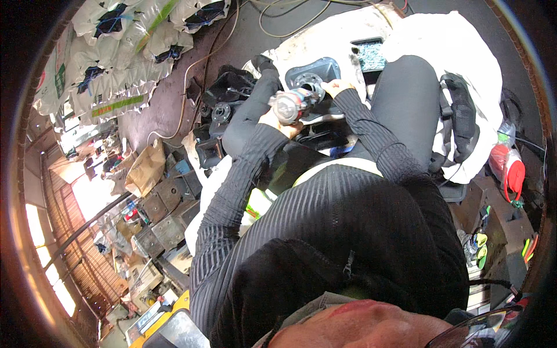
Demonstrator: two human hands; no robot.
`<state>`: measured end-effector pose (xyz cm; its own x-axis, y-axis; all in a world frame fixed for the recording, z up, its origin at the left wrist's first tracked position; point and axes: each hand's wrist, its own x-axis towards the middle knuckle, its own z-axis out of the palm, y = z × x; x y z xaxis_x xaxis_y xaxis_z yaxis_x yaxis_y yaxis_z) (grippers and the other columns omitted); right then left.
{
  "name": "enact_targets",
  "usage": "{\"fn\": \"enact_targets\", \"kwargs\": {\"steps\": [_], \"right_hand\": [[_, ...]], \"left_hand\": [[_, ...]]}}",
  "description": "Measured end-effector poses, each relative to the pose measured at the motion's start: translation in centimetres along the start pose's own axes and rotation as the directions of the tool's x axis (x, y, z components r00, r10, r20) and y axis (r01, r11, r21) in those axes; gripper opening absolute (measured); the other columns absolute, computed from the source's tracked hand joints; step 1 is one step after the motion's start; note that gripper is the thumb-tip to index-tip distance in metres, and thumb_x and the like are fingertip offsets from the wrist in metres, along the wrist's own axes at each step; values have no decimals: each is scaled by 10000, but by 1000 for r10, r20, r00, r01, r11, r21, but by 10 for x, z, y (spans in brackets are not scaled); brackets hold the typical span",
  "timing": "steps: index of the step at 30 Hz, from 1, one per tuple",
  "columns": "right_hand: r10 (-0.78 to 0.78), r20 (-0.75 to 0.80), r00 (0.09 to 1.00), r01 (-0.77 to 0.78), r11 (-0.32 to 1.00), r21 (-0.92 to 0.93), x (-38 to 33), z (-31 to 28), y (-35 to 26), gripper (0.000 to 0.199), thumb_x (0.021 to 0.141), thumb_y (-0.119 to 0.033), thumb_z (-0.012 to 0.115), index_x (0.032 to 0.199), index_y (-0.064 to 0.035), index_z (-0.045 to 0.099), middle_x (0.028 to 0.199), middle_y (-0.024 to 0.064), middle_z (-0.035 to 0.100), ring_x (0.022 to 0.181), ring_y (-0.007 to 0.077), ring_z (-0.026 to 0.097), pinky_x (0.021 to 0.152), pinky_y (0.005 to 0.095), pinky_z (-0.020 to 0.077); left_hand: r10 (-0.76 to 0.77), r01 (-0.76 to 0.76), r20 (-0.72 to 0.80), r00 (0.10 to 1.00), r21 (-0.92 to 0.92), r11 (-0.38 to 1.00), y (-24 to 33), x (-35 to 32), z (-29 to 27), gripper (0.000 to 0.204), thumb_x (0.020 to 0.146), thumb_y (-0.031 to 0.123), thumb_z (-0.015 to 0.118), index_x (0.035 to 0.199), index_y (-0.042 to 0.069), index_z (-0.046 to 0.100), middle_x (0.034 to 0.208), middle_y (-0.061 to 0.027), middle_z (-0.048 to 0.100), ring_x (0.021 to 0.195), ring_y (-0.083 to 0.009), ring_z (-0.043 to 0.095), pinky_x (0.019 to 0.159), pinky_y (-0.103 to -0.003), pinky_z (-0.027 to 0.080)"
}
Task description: The person removes their glasses and then sits on the floor to work on a mechanical part. They use a cordless drill to fasten screws into the part, repeatedly picking up screws and operating the drill.
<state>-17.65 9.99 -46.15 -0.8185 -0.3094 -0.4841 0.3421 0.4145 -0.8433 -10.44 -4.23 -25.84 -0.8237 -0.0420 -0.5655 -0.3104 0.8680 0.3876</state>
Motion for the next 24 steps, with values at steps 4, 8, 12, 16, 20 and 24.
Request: {"fn": "enact_targets", "kwargs": {"steps": [4,8,12,16,20,24], "right_hand": [[30,33,999,-32,996,80,-7,-4,-1,314,774,-387,572,832,-86,638,705,76,615,680,189,585,629,311,464],[356,399,845,-521,382,763,-6,-29,13,356,786,-77,542,1132,-56,458,885,81,546,787,268,568,681,437,494],[68,477,876,-479,221,849,-48,-30,0,399,773,6,499,1163,7,411,1017,139,518,954,292,537,836,484,426],[65,482,874,-486,120,866,-58,-26,3,371,801,5,472,1166,-19,410,1099,150,514,1028,306,523,840,493,427],[31,458,888,-459,71,885,-58,-16,2,362,806,6,464,1162,-21,407,1096,150,515,1035,310,519,832,490,437],[-14,443,896,-442,43,896,-57,-11,5,353,811,7,456,1158,-24,403,1094,149,516,1042,314,514,824,486,447]], "left_hand": [[37,-34,-19,999,165,986,-68,4,47,647,676,349,629,1230,109,396,1226,-101,445,1166,-267,380,1015,-341,242],[109,-69,-110,988,315,947,-32,-37,36,726,675,355,664,1260,58,353,1230,-151,439,1172,-260,392,1030,-297,240],[191,-181,-223,956,68,981,-34,-76,45,554,638,290,690,1132,128,496,1096,-87,537,1036,-281,501,911,-381,377],[226,-259,-288,930,-79,963,-20,-88,45,610,647,261,711,1143,21,449,1078,-146,549,1010,-237,543,881,-327,427],[272,-304,-272,923,-82,949,-20,-94,46,494,672,237,674,1092,58,487,1054,-117,556,984,-229,552,854,-338,447],[357,-386,-253,899,-76,919,-25,-93,49,382,697,214,636,1041,94,524,1030,-88,563,958,-220,561,827,-349,467]]}}
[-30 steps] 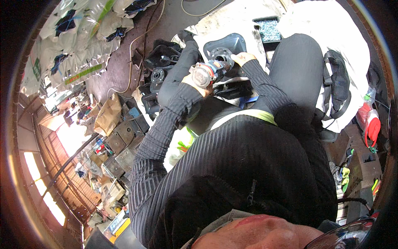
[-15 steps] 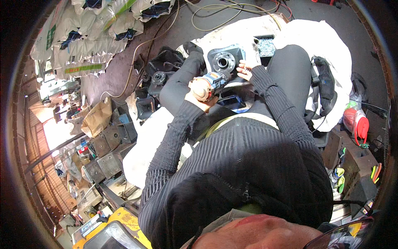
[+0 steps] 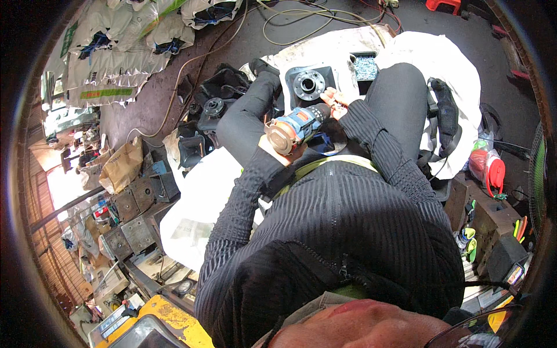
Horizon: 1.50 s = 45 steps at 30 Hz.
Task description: The person removes their glasses and then sits on the floor to work on a mechanical part. They use a cordless drill to fasten screws into the part, repeatedly picking up screws and operating the drill.
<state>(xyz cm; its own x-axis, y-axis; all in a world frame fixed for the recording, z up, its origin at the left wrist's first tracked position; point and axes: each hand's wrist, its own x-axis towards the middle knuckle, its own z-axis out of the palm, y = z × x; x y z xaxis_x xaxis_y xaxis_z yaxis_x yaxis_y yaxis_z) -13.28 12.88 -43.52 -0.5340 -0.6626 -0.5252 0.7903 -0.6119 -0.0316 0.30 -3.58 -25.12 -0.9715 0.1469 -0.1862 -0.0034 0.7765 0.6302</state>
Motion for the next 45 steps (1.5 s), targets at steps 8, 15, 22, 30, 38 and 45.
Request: {"fn": "enact_targets", "kwargs": {"steps": [8,15,22,30,38,45], "right_hand": [[-29,-56,998,31,999,34,-7,19,11,337,822,7,439,1154,-12,386,1096,163,499,1075,341,481,807,475,469],[30,-225,974,-31,1000,2,-6,21,1,187,833,-124,506,994,-29,519,883,122,578,924,295,556,743,429,481],[41,-166,985,-69,984,-163,-37,54,5,153,846,-141,525,880,7,536,709,66,528,688,181,532,740,349,458],[55,-255,965,-123,958,-258,-34,62,2,129,828,-141,527,846,-13,533,718,71,534,669,186,534,641,337,482],[264,19,964,-262,961,-86,-6,36,2,270,842,-275,542,929,-21,564,740,58,592,634,177,589,575,311,521],[-94,-348,933,-175,726,-665,22,2,-15,407,779,-394,601,947,-24,581,682,-6,518,643,91,558,465,229,473]], "left_hand": [[-94,69,-3,996,-660,748,-4,4,16,344,837,145,464,1168,61,418,1136,-122,497,1018,-240,527,837,-351,474],[-179,187,85,980,-91,978,-10,-6,-5,441,765,201,566,1157,56,426,1108,-119,508,988,-243,532,851,-362,451],[-221,219,-4,975,163,962,-7,-4,-18,479,691,259,667,1094,79,480,1051,-82,539,934,-216,552,822,-335,451],[-596,440,53,801,-728,526,-14,-3,-11,349,703,287,639,996,115,559,978,-40,574,843,-178,594,725,-294,497],[-424,450,162,891,-433,781,-47,19,-13,582,664,358,674,1148,111,466,1071,-93,533,984,-203,538,828,-321,450],[-164,123,85,983,359,925,-38,70,-56,513,715,318,606,1179,150,467,1189,-109,484,1108,-280,454,953,-368,349]]}}
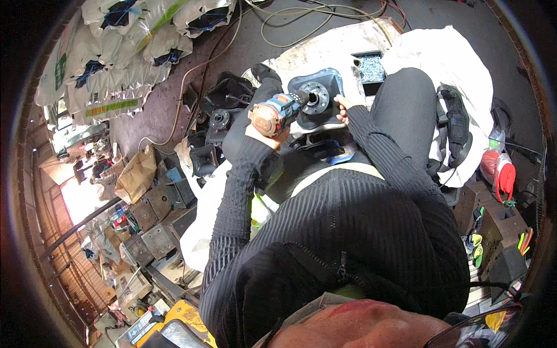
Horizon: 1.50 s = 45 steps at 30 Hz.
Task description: The person removes their glasses and then sits on the floor to work on a mechanical part. They use a cordless drill to fasten screws into the part, repeatedly picking up screws and operating the drill.
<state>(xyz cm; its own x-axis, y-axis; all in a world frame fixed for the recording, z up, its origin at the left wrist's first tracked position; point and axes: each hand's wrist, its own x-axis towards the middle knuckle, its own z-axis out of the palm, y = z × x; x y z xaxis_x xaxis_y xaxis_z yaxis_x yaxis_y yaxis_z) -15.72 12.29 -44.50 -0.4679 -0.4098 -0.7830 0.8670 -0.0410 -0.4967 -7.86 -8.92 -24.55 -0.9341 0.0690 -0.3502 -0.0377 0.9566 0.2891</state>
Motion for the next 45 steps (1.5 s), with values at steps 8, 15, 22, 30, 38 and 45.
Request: {"fn": "enact_targets", "kwargs": {"steps": [8,15,22,30,38,45], "right_hand": [[-130,-74,989,101,945,-310,17,16,-10,504,701,-429,662,998,-26,595,833,94,612,583,137,568,485,237,476],[-188,-55,981,142,875,-463,23,13,-8,427,697,-417,661,900,-44,622,685,50,594,560,121,548,487,251,435],[-129,-49,990,89,869,-487,19,23,-13,338,694,-399,658,785,-74,630,610,30,573,527,124,530,530,267,424],[-157,-39,987,104,802,-588,31,19,-5,351,707,-424,621,744,-75,608,604,63,569,554,166,536,531,303,411],[-159,22,987,145,822,-551,19,14,-17,323,733,-384,614,714,-64,577,554,54,546,486,151,542,488,292,425],[-279,9,960,237,800,-552,19,27,-13,337,727,-364,634,776,-33,594,601,65,564,474,141,549,455,265,477]], "left_hand": [[-39,-31,268,963,251,968,-21,62,28,513,733,287,537,1197,93,438,1198,-156,463,1135,-277,428,977,-330,333],[42,-126,320,946,248,961,-40,85,43,503,683,253,550,1158,121,451,1153,-101,475,1085,-264,440,945,-347,342],[-151,10,527,836,261,965,-21,95,8,514,746,353,556,1205,147,450,1241,-102,446,1162,-284,390,1010,-355,264],[-299,153,546,783,297,943,19,102,-15,602,724,419,570,1233,139,411,1290,-91,384,1216,-291,297,1038,-344,189],[169,-248,218,961,417,874,-5,94,15,419,655,232,615,1028,58,533,964,-128,574,884,-264,563,780,-331,459],[-200,220,130,971,-169,961,-8,62,27,465,669,274,586,1097,107,519,963,-113,591,881,-240,574,779,-316,454]]}}
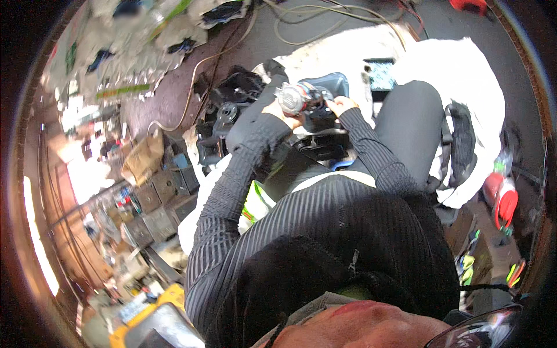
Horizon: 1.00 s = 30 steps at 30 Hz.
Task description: The person removes their glasses and then sits on the floor to work on a mechanical part. They use a cordless drill to fasten screws into the part, repeatedly picking up screws and operating the drill.
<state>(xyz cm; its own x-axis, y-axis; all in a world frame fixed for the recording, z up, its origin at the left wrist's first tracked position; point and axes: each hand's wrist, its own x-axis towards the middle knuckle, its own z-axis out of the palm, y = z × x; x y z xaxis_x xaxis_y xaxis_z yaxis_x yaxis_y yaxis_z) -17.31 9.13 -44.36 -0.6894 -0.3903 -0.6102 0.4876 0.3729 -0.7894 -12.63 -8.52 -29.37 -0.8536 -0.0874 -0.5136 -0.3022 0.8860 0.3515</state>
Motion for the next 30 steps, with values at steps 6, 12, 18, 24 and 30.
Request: {"fn": "enact_targets", "kwargs": {"steps": [6,12,18,24,30], "right_hand": [[-82,126,989,48,967,252,23,-9,27,330,744,-336,650,855,-34,581,750,25,553,614,91,513,480,215,462],[-142,170,975,70,924,376,-26,-21,-3,183,792,-253,621,820,-78,574,669,-23,528,524,48,461,445,203,421],[-363,406,838,71,812,579,-95,12,-102,193,841,-271,540,943,-108,564,877,8,614,714,78,563,491,205,400],[-317,388,865,195,926,323,-120,84,-153,370,863,-342,474,1014,-17,563,546,-36,389,459,63,375,426,212,361],[-182,311,933,124,973,197,-84,-1,-94,447,859,-376,455,1121,-22,532,503,-57,253,424,49,297,404,210,329]], "left_hand": [[257,-282,-170,951,-143,949,-20,-114,46,389,808,260,498,1175,131,472,1091,-115,545,972,-244,552,870,-313,429],[-69,170,213,974,-497,851,-34,-223,93,821,669,148,624,1352,120,169,1100,-164,539,977,-271,553,886,-315,413],[-173,-182,-270,947,-897,403,-72,-205,63,695,730,182,658,1313,54,302,1179,-115,472,909,-197,555,856,-296,394],[-654,-343,-241,717,-939,-29,-82,-167,15,478,646,248,728,974,-44,539,824,-108,584,550,-205,559,380,-282,446],[-968,-699,53,244,-682,-214,-185,-152,-12,601,732,157,623,1210,-15,301,952,-171,527,672,-242,557,389,-314,476]]}}
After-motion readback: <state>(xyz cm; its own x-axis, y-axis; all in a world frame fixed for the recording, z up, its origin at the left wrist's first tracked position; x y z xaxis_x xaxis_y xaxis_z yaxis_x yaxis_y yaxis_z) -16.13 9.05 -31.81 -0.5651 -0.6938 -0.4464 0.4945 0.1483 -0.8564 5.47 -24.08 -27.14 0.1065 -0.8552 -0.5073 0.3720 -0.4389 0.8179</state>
